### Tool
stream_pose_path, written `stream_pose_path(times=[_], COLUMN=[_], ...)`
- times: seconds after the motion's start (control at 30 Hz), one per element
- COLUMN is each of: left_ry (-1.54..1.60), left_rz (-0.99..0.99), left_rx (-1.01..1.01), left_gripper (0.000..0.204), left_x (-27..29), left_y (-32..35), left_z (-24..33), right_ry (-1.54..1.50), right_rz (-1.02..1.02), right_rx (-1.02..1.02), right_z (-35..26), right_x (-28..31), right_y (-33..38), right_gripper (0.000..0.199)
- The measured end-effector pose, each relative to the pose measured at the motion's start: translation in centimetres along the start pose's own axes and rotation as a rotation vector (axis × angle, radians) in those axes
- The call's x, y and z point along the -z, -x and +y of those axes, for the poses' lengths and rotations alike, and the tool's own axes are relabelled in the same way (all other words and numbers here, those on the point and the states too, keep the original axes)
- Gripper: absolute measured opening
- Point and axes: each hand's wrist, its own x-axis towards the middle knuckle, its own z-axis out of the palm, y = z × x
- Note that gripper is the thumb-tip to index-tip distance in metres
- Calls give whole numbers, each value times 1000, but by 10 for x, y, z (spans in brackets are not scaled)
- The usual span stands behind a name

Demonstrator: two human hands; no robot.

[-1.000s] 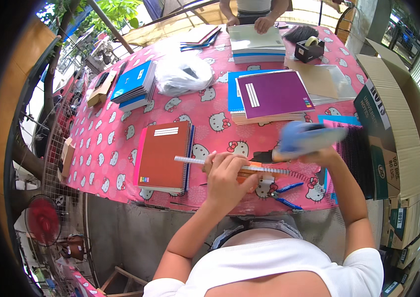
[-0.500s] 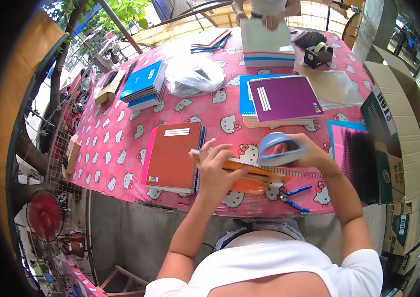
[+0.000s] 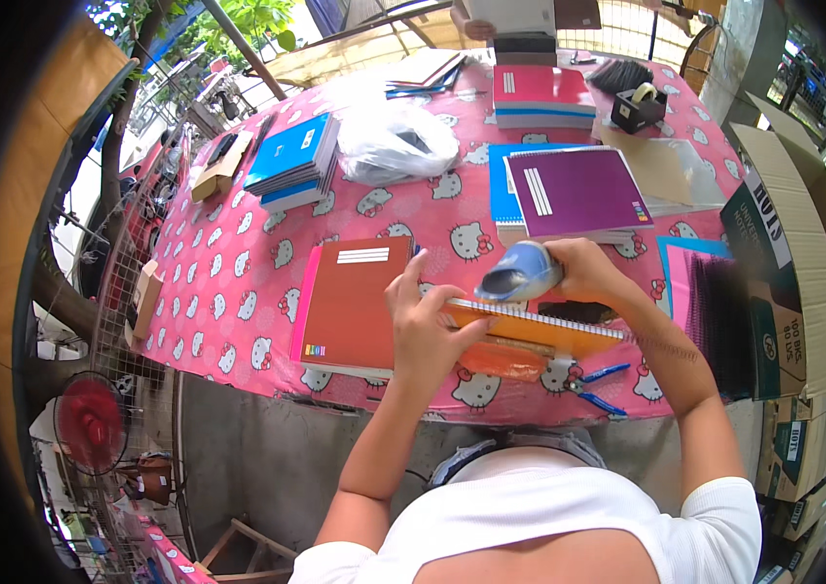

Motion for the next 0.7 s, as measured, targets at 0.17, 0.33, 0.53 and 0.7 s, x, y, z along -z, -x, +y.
stream_pose_path(times=[0.17, 0.33, 0.53, 0.7], left_ry=[130, 433, 966, 1017], left_rz=[-2, -56, 89, 102], left_rx=[133, 324, 379, 434], left_gripper=[47, 53, 40, 36], left_x=[4, 2, -1, 0], left_y=[6, 12, 18, 23], left_z=[-21, -37, -52, -67], right_ry=[-351, -693, -635, -600], right_rz=[-213, -190, -40, -168], right_rx=[-3, -72, 197, 98], right_z=[-7, -27, -32, -23], right_x=[-13, -10, -24, -26], right_y=[-10, -19, -36, -48], right_gripper=[51, 55, 53, 49])
